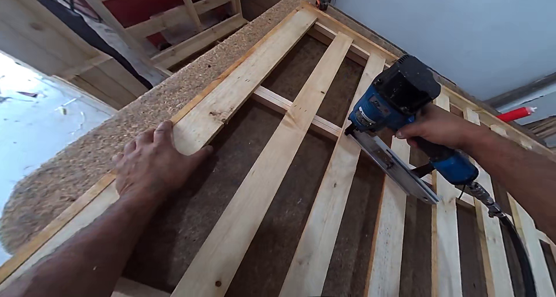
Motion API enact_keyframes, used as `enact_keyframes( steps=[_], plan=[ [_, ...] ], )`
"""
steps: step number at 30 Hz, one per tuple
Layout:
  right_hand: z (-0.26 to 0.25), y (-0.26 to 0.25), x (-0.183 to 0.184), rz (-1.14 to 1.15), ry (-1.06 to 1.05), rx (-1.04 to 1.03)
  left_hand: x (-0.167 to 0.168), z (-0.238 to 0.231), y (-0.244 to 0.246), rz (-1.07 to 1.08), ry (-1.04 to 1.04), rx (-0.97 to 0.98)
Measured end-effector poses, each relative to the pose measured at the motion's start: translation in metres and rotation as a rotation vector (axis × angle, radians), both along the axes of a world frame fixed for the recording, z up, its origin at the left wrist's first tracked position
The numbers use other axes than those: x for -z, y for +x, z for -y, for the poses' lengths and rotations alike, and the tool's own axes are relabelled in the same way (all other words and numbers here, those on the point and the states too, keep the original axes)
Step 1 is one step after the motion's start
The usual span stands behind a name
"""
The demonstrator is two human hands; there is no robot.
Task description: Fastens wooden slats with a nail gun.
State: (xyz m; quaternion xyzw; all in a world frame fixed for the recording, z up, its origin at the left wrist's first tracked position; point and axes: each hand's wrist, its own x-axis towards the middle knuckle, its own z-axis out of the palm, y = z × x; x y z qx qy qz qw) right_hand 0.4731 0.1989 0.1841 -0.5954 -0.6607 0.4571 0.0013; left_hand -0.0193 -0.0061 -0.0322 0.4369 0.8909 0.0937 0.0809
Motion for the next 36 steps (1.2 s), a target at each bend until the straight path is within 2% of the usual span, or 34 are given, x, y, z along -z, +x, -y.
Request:
enact_keyframes(
  steps=[6, 19, 23, 27, 29, 30, 33, 35, 36],
  plan=[
    [0.004, 0.006, 0.002, 0.128, 0.004, -0.013, 0.005, 0.000, -0.003, 0.032, 0.009, 0.006],
    [0.013, 0.026, 0.000, 0.118, -0.051, -0.009, 0.002, 0.002, -0.002, 0.024, 0.019, 0.002],
    [0.018, 0.032, 0.005, 0.143, -0.010, 0.052, 0.014, 0.002, -0.007, 0.020, 0.028, -0.003],
    [0.032, 0.048, -0.001, 0.128, 0.019, 0.142, 0.024, 0.008, -0.009, -0.002, 0.190, 0.063],
    [0.044, 0.079, -0.010, 0.077, 0.035, 0.150, 0.004, 0.024, 0.027, 0.014, 0.346, 0.192],
    [0.047, 0.099, -0.013, 0.061, 0.045, 0.161, -0.012, 0.033, 0.060, 0.050, 0.411, 0.269],
    [0.056, 0.146, -0.020, 0.062, 0.035, 0.192, -0.047, 0.069, 0.199, 0.278, 0.501, 0.475],
    [0.056, 0.163, -0.022, 0.058, 0.027, 0.192, -0.036, 0.080, 0.286, 0.377, 0.376, 0.548],
    [0.054, 0.170, -0.020, 0.049, 0.017, 0.188, -0.022, 0.081, 0.319, 0.342, 0.286, 0.558]
  ],
)
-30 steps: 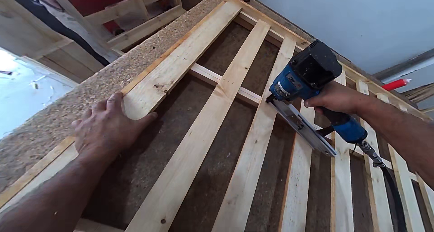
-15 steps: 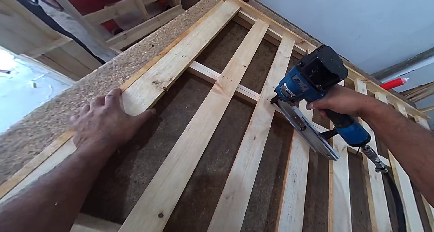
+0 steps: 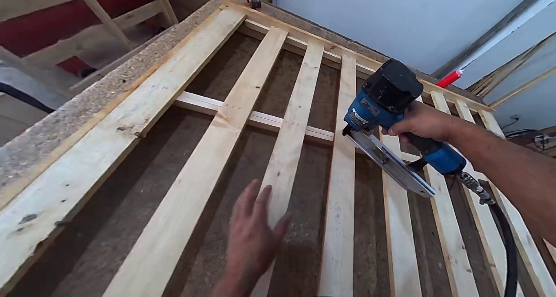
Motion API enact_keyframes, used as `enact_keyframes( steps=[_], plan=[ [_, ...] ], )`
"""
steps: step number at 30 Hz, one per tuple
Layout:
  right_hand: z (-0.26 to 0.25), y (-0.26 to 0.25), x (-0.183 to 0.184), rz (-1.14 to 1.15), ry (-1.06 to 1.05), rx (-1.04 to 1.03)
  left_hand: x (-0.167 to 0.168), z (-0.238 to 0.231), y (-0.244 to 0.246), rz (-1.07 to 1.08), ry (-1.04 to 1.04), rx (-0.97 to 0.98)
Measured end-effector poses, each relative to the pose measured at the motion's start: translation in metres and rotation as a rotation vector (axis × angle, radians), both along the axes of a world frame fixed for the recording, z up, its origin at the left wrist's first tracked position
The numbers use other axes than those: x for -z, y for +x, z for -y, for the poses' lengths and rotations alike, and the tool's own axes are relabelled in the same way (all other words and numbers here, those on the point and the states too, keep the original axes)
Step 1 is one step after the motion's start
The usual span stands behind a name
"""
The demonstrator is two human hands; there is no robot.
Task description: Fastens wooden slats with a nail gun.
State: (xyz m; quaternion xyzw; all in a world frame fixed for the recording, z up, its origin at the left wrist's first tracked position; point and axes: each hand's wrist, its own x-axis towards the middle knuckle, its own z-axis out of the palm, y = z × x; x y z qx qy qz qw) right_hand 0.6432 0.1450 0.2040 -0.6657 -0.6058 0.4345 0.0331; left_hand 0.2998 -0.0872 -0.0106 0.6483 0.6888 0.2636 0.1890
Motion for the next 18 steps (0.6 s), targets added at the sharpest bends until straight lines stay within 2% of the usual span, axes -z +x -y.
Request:
enact_keyframes(
  steps=[2, 4, 11, 18],
  plan=[
    [-0.006, 0.010, 0.010, -0.029, -0.024, -0.020, 0.024, -0.003, 0.036, -0.230, -0.103, 0.013],
    [-0.012, 0.012, 0.020, -0.032, -0.035, -0.039, 0.027, -0.010, 0.042, -0.311, -0.142, -0.020],
    [-0.003, 0.010, 0.019, 0.118, -0.037, -0.147, 0.030, -0.008, 0.038, -0.361, -0.115, -0.048],
    [-0.005, 0.039, 0.021, 0.077, -0.106, -0.123, 0.031, -0.007, 0.036, -0.341, -0.124, -0.071]
  ],
)
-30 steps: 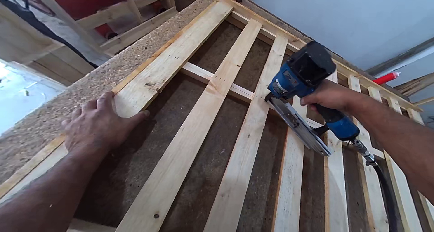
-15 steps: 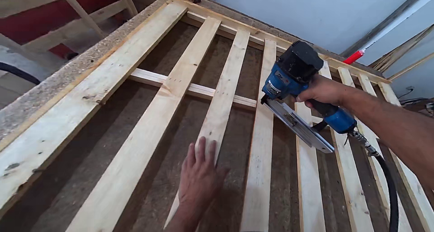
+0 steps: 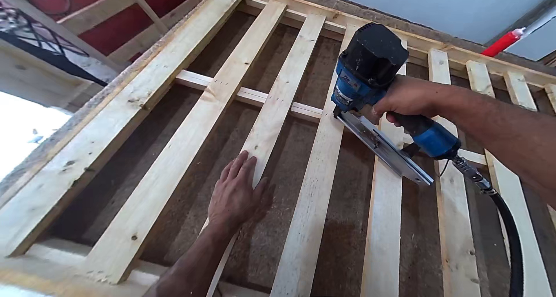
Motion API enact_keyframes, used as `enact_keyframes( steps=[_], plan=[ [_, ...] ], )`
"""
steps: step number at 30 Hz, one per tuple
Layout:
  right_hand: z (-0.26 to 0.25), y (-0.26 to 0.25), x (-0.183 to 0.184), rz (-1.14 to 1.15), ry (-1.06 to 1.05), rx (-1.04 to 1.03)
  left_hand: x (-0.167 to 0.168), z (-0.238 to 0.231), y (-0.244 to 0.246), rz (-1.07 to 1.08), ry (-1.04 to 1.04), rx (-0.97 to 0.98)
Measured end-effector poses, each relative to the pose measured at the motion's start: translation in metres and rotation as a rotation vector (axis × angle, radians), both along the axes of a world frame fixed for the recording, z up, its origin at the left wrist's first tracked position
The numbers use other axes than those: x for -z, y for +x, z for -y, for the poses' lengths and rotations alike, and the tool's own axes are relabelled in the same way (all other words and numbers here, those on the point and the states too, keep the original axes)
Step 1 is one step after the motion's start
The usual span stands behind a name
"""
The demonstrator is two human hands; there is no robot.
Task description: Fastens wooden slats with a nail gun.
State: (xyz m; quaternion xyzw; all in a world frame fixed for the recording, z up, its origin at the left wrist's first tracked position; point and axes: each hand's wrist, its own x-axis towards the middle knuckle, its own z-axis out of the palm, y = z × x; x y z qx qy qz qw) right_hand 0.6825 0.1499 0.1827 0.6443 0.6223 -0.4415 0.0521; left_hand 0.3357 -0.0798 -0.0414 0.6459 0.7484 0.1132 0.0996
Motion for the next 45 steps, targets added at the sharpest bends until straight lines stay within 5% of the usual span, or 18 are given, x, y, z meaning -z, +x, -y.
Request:
enact_keyframes(
  steps=[10, 20, 27, 45],
  plan=[
    [0.011, 0.013, 0.000, 0.007, 0.040, 0.048, 0.002, -0.002, -0.001, 0.028, 0.052, 0.011],
    [0.051, 0.152, -0.025, -0.098, 0.160, 0.165, 0.006, -0.002, 0.002, 0.050, 0.062, -0.004],
    [0.038, 0.156, 0.004, -0.047, 0.099, 0.154, 0.009, -0.002, -0.002, 0.033, 0.065, -0.006],
    [0.049, 0.185, 0.004, 0.032, 0.076, 0.196, 0.004, -0.001, 0.002, 0.072, 0.041, -0.028]
  ],
)
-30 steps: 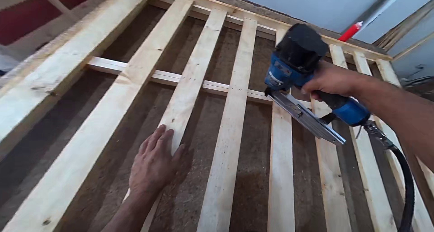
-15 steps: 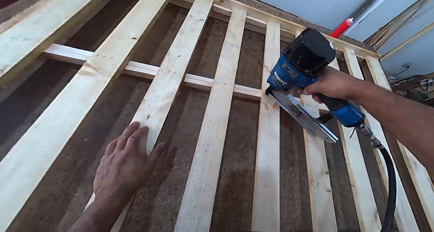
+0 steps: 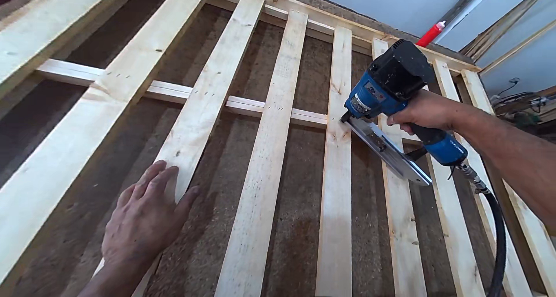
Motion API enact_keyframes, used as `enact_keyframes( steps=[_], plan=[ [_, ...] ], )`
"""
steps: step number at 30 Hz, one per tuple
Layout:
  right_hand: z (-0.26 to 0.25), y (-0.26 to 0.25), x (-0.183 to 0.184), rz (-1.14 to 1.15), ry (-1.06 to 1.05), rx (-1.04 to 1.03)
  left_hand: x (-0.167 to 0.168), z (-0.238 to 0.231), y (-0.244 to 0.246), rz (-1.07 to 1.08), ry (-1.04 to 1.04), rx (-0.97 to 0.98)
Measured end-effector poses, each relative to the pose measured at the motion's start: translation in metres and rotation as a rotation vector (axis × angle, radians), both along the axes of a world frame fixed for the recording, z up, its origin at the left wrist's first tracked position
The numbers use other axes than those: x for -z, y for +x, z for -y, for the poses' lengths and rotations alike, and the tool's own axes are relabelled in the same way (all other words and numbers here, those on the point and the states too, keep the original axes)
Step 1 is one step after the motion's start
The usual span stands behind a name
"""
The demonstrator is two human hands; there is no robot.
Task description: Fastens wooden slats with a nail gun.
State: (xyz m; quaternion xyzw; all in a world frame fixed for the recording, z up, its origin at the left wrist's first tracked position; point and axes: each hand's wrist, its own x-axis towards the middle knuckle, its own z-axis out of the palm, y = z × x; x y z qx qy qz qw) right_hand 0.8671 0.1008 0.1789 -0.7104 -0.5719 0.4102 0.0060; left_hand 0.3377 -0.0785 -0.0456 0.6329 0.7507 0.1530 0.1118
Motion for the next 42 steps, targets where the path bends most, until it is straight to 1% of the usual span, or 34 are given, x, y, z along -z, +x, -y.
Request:
enact_keyframes(
  steps=[6, 9, 11, 13, 15, 16, 17, 19, 21, 26, 29, 32, 35, 42],
  plan=[
    [0.004, 0.009, 0.005, -0.013, 0.016, 0.044, 0.002, 0.001, -0.002, -0.020, 0.029, 0.008],
    [0.009, 0.015, -0.001, 0.004, 0.029, 0.060, -0.002, 0.010, 0.007, -0.063, 0.154, 0.033],
    [0.013, 0.034, -0.009, 0.004, 0.038, 0.064, -0.011, 0.024, 0.035, 0.004, 0.205, 0.039],
    [0.024, 0.069, -0.018, -0.012, 0.047, 0.085, -0.022, 0.050, 0.083, 0.166, 0.121, 0.066],
    [0.034, 0.104, -0.026, -0.047, 0.064, 0.113, -0.026, 0.075, 0.142, 0.272, 0.012, 0.023],
    [0.038, 0.119, -0.030, -0.075, 0.067, 0.113, -0.022, 0.084, 0.168, 0.239, -0.024, -0.023],
    [0.040, 0.134, -0.030, -0.098, 0.068, 0.116, -0.013, 0.089, 0.188, 0.123, -0.023, -0.065],
    [0.042, 0.158, -0.027, -0.141, 0.067, 0.116, -0.006, 0.087, 0.205, -0.022, -0.066, -0.124],
    [0.039, 0.175, -0.020, -0.170, 0.054, 0.107, -0.002, 0.087, 0.205, -0.061, -0.078, -0.138],
    [0.028, 0.188, 0.004, -0.155, 0.011, 0.050, 0.006, 0.085, 0.199, -0.099, -0.050, -0.170],
    [0.030, 0.187, 0.006, -0.074, 0.017, 0.056, 0.002, 0.085, 0.204, -0.092, -0.079, -0.192],
    [0.030, 0.185, 0.002, -0.031, 0.011, 0.031, 0.002, 0.083, 0.205, -0.100, -0.062, -0.202],
    [0.031, 0.190, 0.001, -0.038, -0.017, 0.021, 0.005, 0.083, 0.202, -0.111, -0.051, -0.201],
    [0.036, 0.201, 0.001, -0.024, -0.027, 0.072, 0.004, 0.081, 0.203, -0.090, -0.043, -0.193]
  ],
)
